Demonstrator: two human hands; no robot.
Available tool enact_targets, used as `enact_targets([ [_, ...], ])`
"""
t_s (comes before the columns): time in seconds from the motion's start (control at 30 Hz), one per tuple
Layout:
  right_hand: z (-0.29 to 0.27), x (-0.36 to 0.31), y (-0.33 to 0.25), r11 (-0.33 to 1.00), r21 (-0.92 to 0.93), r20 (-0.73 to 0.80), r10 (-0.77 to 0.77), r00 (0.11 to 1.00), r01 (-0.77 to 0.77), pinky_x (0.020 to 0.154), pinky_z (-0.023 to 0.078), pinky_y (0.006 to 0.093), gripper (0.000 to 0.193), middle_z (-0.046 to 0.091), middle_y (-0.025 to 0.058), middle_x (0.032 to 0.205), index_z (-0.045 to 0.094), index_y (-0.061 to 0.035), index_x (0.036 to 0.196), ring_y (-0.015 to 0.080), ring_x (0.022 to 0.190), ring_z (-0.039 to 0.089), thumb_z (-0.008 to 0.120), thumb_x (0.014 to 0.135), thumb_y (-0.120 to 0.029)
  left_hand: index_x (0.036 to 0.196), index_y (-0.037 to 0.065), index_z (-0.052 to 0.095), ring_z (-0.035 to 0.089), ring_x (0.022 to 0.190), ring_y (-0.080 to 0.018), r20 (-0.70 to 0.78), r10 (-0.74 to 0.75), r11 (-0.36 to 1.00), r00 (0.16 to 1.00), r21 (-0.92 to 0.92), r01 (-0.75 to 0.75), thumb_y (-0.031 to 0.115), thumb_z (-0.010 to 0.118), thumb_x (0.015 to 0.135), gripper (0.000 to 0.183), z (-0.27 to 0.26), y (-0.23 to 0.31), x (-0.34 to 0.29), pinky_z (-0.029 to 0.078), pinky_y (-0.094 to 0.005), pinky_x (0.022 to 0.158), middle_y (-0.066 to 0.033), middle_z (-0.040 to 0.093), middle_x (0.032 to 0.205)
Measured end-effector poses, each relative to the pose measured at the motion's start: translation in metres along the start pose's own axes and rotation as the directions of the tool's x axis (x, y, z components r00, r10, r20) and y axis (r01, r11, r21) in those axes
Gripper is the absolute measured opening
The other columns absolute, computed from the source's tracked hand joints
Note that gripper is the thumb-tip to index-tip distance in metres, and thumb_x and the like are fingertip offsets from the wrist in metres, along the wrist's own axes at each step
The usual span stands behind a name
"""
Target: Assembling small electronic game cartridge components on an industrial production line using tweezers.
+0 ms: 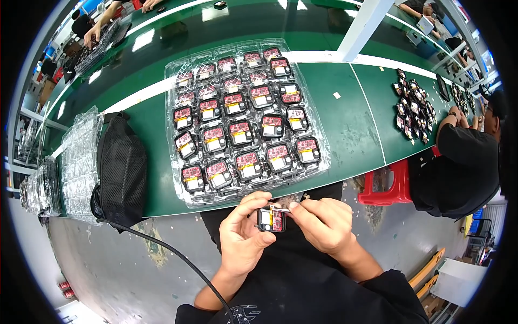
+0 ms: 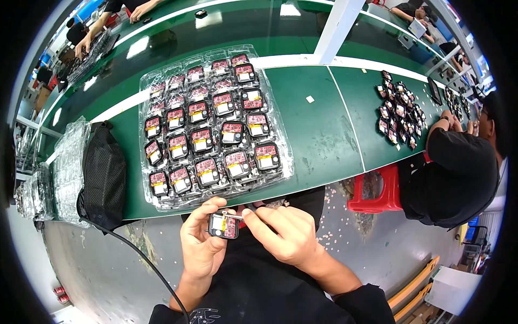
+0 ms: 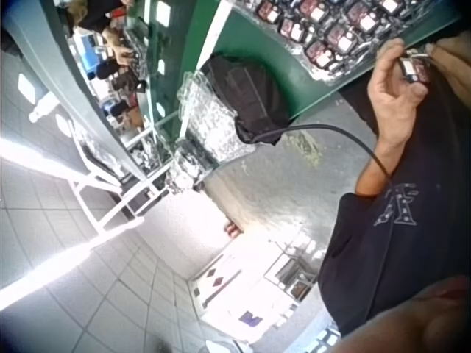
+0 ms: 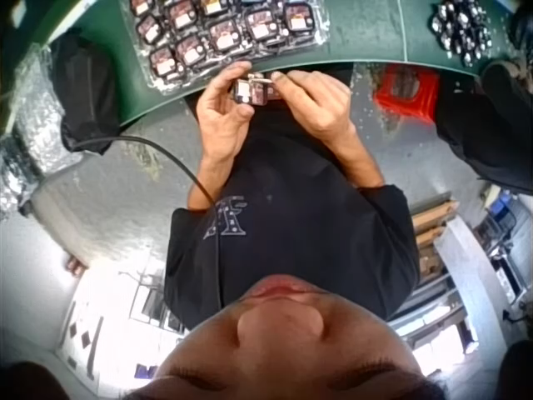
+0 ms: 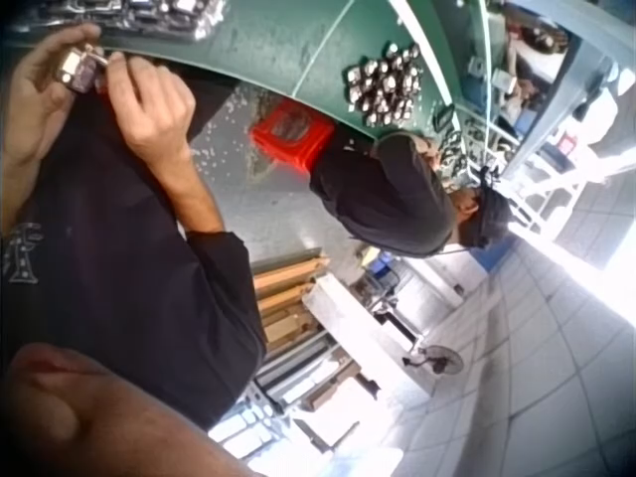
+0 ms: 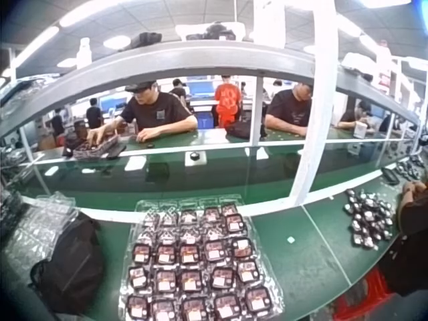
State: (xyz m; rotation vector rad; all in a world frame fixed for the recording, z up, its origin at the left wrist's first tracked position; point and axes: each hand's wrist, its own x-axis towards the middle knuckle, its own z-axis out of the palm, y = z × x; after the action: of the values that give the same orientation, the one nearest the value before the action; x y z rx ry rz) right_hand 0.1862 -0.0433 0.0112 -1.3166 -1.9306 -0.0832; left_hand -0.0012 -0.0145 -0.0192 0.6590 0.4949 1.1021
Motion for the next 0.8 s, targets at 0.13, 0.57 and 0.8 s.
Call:
enact_targets([
  [0.13,0.004,-0.003,-0.002,0.999,0.031,-0.033,0.044,0.998,-0.043,0.048,0.046,0.0300,0.027,0.069,0.0085,0.081,0.075,-0.0010,0.095,0.0189,0.055,0.062,0.086,0.071,-0.001,0.132,-0.003,0.061,0.060,0.124,-0.0263,-0.002,-0.009,1.000,1.000,0.021,0.010,0.011,0.091,0.077,0.064,-0.001,-0.001,-0.001,0.050,-0.0379,0.105,-0.0163,0.052,0.143],
  [0.57,0.001,-0.002,0.001,0.906,0.331,0.110,0.241,0.964,-0.264,0.058,0.056,0.0332,0.019,0.072,0.0109,0.081,0.073,0.0005,0.094,0.0263,0.067,0.071,0.083,0.078,-0.002,0.136,-0.002,0.062,0.060,0.122,-0.0237,0.059,0.036,0.992,0.998,0.118,-0.043,0.006,0.089,0.077,0.066,-0.004,-0.001,-0.001,0.052,-0.0362,0.101,-0.0146,0.050,0.144],
  [0.8,0.011,-0.007,-0.007,0.943,0.238,0.013,0.236,0.972,-0.232,0.058,0.056,0.0336,0.022,0.072,0.0112,0.079,0.073,0.0008,0.094,0.0262,0.068,0.072,0.085,0.075,-0.003,0.135,-0.004,0.061,0.059,0.124,-0.0251,0.017,0.022,0.995,1.000,0.092,-0.024,0.004,0.089,0.077,0.065,-0.001,0.001,-0.003,0.052,-0.0366,0.102,-0.0151,0.050,0.144],
])
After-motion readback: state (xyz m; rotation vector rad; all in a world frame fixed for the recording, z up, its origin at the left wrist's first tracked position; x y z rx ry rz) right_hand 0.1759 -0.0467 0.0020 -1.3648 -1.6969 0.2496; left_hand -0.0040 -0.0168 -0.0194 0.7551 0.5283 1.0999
